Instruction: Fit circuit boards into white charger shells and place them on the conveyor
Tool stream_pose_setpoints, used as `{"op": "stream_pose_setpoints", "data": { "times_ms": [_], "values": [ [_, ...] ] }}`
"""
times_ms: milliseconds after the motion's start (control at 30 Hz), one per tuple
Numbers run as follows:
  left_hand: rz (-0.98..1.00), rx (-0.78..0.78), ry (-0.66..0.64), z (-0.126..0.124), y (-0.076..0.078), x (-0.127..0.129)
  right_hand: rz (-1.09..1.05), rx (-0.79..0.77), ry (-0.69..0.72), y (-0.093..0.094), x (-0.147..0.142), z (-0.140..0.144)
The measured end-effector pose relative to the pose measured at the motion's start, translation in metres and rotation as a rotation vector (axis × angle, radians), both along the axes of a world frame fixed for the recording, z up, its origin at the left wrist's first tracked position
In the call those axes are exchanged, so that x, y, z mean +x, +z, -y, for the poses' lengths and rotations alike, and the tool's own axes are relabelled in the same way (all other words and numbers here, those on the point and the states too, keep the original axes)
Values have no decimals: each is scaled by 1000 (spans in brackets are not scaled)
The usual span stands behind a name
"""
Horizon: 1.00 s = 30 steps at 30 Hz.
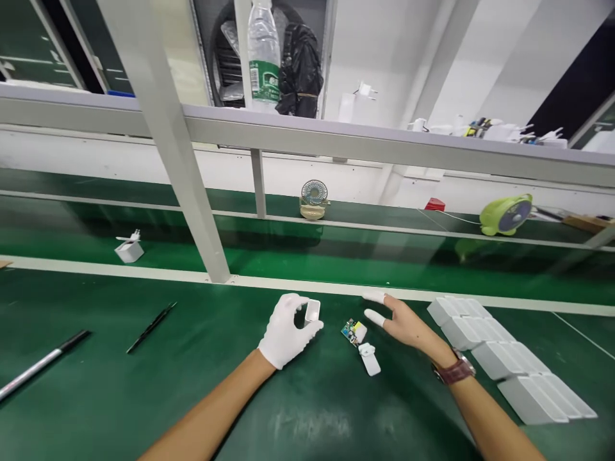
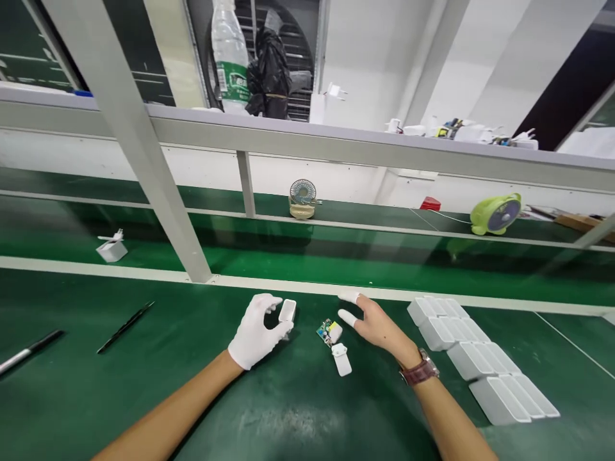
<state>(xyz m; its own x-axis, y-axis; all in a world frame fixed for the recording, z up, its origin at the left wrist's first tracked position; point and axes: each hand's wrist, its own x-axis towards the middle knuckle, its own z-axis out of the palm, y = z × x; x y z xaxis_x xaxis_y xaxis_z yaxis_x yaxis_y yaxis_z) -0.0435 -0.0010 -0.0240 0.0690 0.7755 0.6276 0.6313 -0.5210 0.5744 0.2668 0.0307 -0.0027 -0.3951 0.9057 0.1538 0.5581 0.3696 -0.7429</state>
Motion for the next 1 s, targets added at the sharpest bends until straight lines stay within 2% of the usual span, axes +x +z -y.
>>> {"op": "stream_pose_setpoints", "data": {
  "times_ms": [67,167,300,433,567,700,767,900,1000],
  "values": [
    [28,-159,22,-3,-2,0,32,-5,-12,-5,1,10],
    [27,-390,-40,-7,-2,0,182,8,27,-20,-2,30],
    [-36,-559,-107,-13,3,-2,323,176,55,-41,-12,47],
    [-138,-575,-133,-16,9,-3,327,346,-33,-47,-21,46],
    [-195,-524,-161,-15,13,1,303,369,-45,-42,-23,44],
    [-269,-488,-163,-11,10,5,230,380,-72,-36,-22,44],
    [-303,-479,-159,-9,7,5,148,349,-63,-32,-23,45],
    [-380,-464,-191,-4,2,3,-98,156,19,-22,-26,50],
    [-413,-423,-211,-2,0,3,-205,95,1,-15,-30,56]
  ]
}}
